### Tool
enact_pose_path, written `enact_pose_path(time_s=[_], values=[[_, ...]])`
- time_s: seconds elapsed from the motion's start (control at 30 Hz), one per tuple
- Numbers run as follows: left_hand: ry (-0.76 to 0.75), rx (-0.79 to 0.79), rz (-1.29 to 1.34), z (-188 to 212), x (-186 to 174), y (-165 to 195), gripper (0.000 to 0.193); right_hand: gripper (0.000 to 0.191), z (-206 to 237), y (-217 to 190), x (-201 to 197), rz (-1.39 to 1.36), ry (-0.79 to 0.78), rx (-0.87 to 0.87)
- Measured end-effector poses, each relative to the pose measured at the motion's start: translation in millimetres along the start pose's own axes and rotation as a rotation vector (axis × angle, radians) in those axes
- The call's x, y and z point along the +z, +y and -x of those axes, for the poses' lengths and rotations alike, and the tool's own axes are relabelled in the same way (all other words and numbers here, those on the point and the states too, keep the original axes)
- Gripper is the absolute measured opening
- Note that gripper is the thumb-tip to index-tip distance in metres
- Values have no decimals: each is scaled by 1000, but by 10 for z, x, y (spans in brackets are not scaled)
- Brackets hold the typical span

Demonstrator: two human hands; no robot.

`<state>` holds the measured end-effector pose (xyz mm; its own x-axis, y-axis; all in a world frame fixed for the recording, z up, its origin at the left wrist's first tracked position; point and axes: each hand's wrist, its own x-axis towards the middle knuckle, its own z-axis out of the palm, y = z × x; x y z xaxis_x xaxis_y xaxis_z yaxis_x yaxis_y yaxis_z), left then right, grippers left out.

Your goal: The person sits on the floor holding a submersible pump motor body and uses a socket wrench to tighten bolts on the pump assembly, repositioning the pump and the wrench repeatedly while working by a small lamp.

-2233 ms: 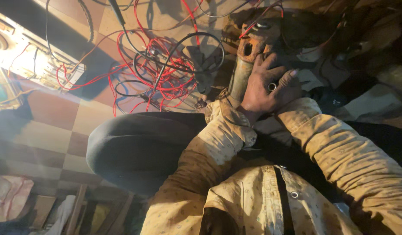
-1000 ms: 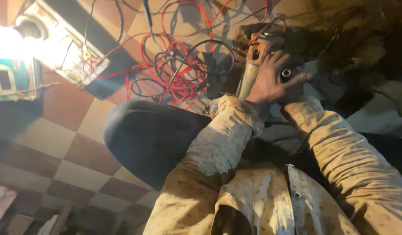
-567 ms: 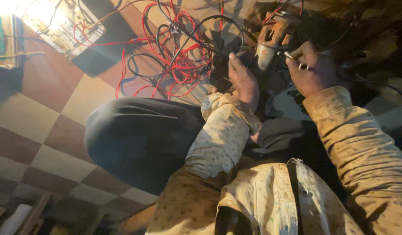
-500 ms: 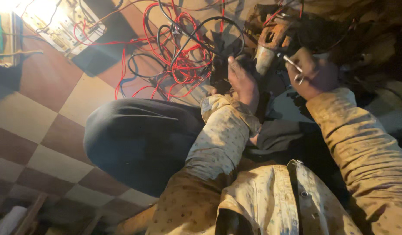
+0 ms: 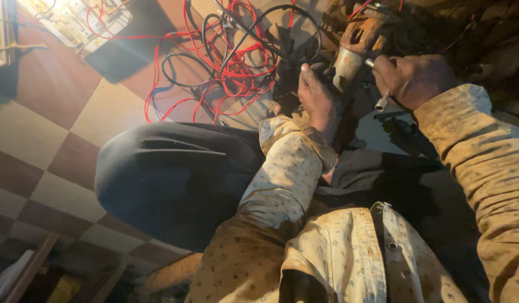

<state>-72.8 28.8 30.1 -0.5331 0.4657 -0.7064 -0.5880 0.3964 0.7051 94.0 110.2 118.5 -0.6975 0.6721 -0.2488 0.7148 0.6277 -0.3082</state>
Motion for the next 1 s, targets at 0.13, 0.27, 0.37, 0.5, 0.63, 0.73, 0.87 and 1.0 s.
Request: enact_pose_path(time_s=[0.13,0.27,0.37,0.5,0.63,0.73,0.87,1.0], values=[[18,84,-157,49,12,73,54,21,-27,-2,76,60,-57,28],[-4,93,-479,302,85,213,48,19,-67,20,143,47,-235,93],[-283,306,-373,646,168,276,45,31,-102,51,218,-215,-274,308],[-471,344,-405,1009,255,361,43,49,-31,118,262,-406,-217,338],[-607,343,-329,1224,375,422,62,42,-51,220,265,-409,-278,417],[-398,0,-329,1118,716,269,82,34,-131,323,242,-611,-306,427],[-304,-164,212,876,1086,-21,85,22,-145,392,161,-265,-323,406],[-287,-236,217,741,1179,-158,84,23,-248,485,99,-293,-313,391]])
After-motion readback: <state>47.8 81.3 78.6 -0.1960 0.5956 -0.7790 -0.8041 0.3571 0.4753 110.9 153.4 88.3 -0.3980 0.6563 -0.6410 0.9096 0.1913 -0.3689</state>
